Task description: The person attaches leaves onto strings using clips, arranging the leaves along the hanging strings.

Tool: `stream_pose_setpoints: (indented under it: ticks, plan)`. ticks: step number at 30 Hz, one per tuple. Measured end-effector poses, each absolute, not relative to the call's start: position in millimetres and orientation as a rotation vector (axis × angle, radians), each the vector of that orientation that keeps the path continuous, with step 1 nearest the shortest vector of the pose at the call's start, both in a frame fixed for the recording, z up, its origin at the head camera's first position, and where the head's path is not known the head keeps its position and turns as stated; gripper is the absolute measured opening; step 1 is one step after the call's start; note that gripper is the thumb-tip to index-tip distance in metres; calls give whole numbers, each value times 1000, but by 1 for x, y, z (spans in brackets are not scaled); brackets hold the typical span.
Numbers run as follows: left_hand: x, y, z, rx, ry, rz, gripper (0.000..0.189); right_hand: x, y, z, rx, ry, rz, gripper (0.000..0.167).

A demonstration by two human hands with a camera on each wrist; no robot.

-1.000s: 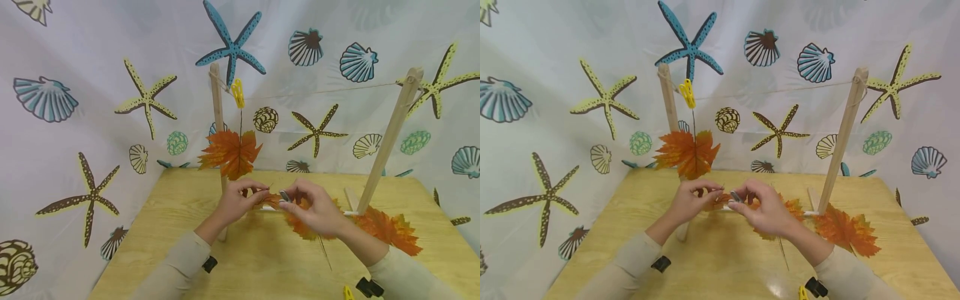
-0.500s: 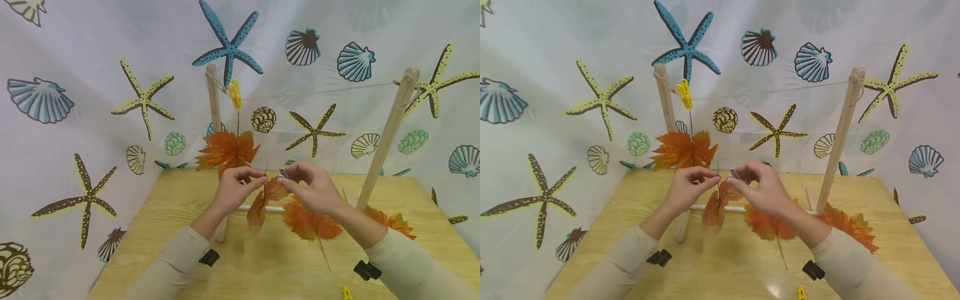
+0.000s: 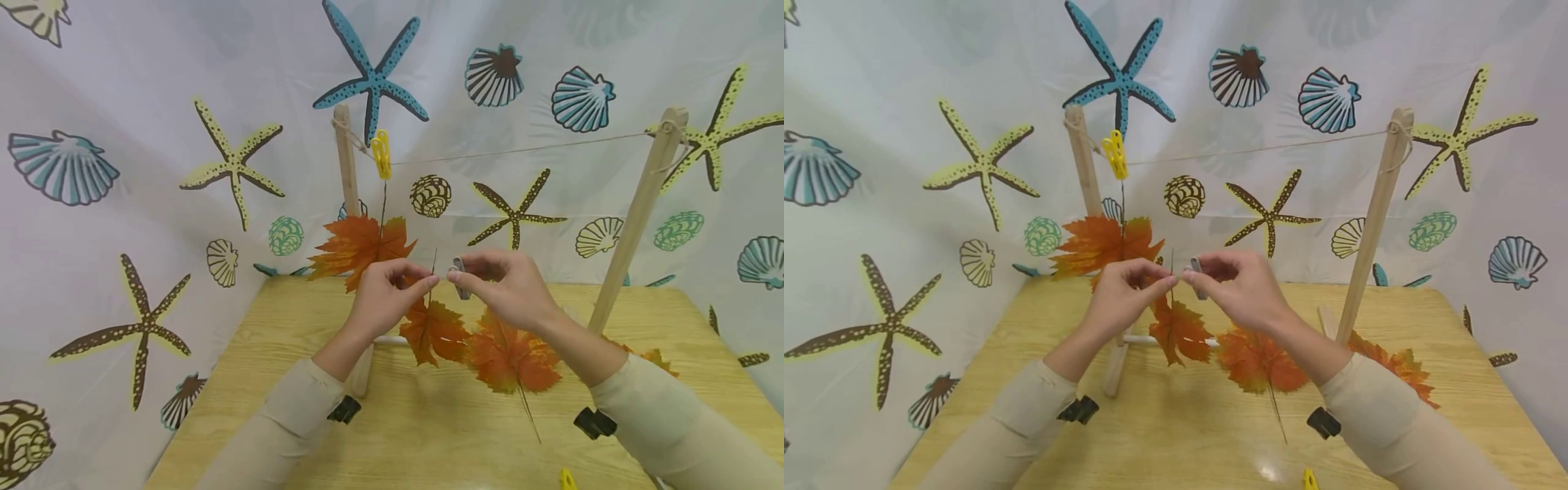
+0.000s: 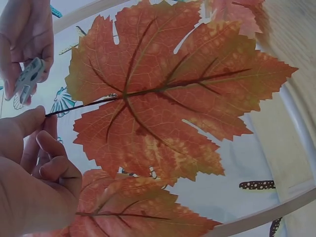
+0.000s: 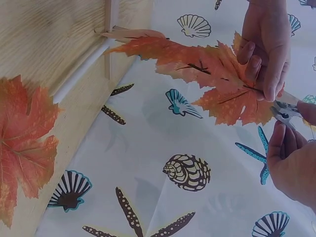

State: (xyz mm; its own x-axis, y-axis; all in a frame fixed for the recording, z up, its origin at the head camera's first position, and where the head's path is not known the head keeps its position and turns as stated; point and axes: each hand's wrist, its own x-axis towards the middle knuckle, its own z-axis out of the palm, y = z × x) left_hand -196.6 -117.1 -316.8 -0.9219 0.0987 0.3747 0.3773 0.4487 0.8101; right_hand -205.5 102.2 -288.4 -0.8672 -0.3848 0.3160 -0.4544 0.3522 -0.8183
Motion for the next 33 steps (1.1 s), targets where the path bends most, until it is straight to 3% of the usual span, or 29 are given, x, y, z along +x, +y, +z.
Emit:
stream_pose_setpoints:
  ticks: [20,33]
  plan:
    - [-189,-88,-289,-326,-2435,-1580,17,-212,109,-255,755,-2523,1532,30]
    - [-195,-86,-294,-268,-2474,-1625,15,-213,110,-252,754,-2571,1522,26]
